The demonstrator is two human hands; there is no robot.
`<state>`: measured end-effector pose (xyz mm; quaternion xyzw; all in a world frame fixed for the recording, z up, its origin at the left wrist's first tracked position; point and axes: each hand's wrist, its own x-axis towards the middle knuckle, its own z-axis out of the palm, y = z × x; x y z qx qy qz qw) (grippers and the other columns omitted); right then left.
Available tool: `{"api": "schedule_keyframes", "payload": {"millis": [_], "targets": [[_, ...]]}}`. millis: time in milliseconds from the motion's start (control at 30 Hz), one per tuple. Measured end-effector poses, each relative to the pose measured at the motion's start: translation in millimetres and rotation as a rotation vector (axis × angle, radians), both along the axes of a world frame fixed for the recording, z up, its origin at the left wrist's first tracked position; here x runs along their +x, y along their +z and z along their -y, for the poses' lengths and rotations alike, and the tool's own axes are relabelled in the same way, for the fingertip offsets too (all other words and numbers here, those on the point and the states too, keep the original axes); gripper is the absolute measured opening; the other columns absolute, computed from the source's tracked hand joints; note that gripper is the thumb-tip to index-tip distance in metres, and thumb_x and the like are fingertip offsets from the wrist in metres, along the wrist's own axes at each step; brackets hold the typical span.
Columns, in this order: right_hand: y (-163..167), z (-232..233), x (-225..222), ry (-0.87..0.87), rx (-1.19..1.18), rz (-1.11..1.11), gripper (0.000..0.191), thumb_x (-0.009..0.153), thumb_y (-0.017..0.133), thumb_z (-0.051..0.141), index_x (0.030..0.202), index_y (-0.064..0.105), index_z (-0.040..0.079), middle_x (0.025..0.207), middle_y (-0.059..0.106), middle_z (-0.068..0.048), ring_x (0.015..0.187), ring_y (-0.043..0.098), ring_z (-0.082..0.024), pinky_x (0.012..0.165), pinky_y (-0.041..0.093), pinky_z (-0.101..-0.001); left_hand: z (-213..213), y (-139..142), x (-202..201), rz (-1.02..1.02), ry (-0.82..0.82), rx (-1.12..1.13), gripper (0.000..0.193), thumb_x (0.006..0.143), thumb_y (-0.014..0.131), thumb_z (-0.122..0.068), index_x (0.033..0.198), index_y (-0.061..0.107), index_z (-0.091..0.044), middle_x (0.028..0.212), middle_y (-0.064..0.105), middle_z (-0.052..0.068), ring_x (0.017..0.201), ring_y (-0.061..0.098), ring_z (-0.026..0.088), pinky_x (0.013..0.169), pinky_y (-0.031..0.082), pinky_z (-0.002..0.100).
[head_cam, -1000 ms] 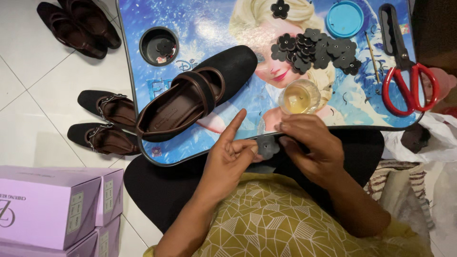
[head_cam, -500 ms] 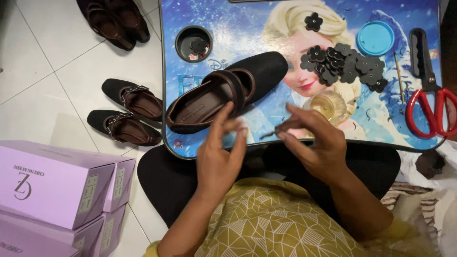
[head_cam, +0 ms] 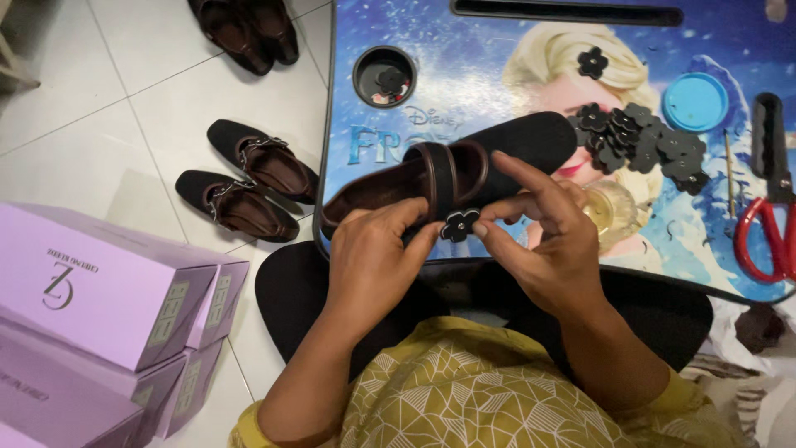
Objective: The person sits on the floor with a Frozen-themed lap tray and attaches black flower-shaped decorations to the straps of black Mary Jane shoes. They dip each flower piece into a jar of glue, press it onto the shoe strap, and set finished shoes aside while picking up the next pair.
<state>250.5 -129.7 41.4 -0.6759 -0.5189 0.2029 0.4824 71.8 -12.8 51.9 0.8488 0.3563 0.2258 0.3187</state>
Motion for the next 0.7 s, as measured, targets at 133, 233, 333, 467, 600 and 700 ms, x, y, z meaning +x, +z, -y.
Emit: {"api": "schedule_keyframes", "payload": {"millis": [133, 233, 333, 467, 600, 700], "targets": [[11.2, -4.5, -5.0, 0.017, -0.060, 0.051, 0.073, 0.083, 0.084, 0.011, 0.150, 0.054, 0.007, 0.095, 0.077, 0.007, 0.083, 0.057, 0.000, 0.104, 0.030, -0.0263, -4.5, 13.9, -10.1, -0.035, -0.006, -0.335, 0.022, 0.085, 0.077, -0.025, 0.104, 0.076, -0.013, 0.088, 0.077, 0.009, 0.074, 0.073, 0.027, 0.068, 0.053, 0.038], [17.8, -8.7, -8.4, 0.006, -0.083, 0.115, 0.072, 0.080, 0.085, 0.013, 0.147, 0.057, 0.009, 0.092, 0.077, 0.007, 0.080, 0.054, -0.004, 0.106, 0.027, -0.0296, -4.7, 17.9, -13.0, 0.027, -0.042, -0.439, 0.032, 0.080, 0.078, -0.023, 0.111, 0.076, -0.014, 0.091, 0.079, 0.007, 0.081, 0.077, 0.022, 0.072, 0.057, 0.033], [22.1, -11.5, -11.8, 0.035, -0.102, 0.187, 0.072, 0.079, 0.084, 0.015, 0.145, 0.057, 0.009, 0.092, 0.078, 0.008, 0.087, 0.057, -0.005, 0.106, 0.023, -0.0324, -5.2, 18.8, -15.5, 0.030, -0.067, -0.499, 0.042, 0.074, 0.081, -0.025, 0.114, 0.075, -0.013, 0.091, 0.080, 0.005, 0.083, 0.079, 0.018, 0.074, 0.058, 0.031], [23.8, -13.3, -17.4, 0.015, -0.112, 0.224, 0.072, 0.079, 0.084, 0.016, 0.146, 0.058, 0.010, 0.092, 0.077, 0.008, 0.091, 0.055, -0.006, 0.109, 0.023, -0.0345, -6.7, 20.3, -17.9, 0.129, -0.150, -0.393, 0.052, 0.070, 0.090, -0.033, 0.113, 0.075, -0.010, 0.094, 0.079, 0.006, 0.085, 0.076, 0.016, 0.076, 0.056, 0.031], [23.9, -13.5, -19.3, 0.004, -0.114, 0.226, 0.070, 0.080, 0.084, 0.016, 0.145, 0.058, 0.010, 0.092, 0.077, 0.008, 0.094, 0.056, -0.007, 0.110, 0.023, -0.0348, -5.5, 21.1, -15.7, -0.017, -0.039, -0.573, 0.045, 0.075, 0.083, -0.039, 0.112, 0.078, -0.015, 0.080, 0.079, 0.004, 0.062, 0.068, 0.015, 0.061, 0.053, 0.029], [22.6, -13.5, -20.1, 0.000, -0.114, 0.232, 0.070, 0.080, 0.084, 0.015, 0.145, 0.058, 0.010, 0.092, 0.078, 0.008, 0.095, 0.057, -0.008, 0.110, 0.022, -0.0355, -4.1, 17.8, -12.1, -0.086, 0.020, -0.573, 0.038, 0.081, 0.078, -0.042, 0.111, 0.079, -0.018, 0.076, 0.078, 0.003, 0.055, 0.064, 0.015, 0.056, 0.050, 0.031]]}}
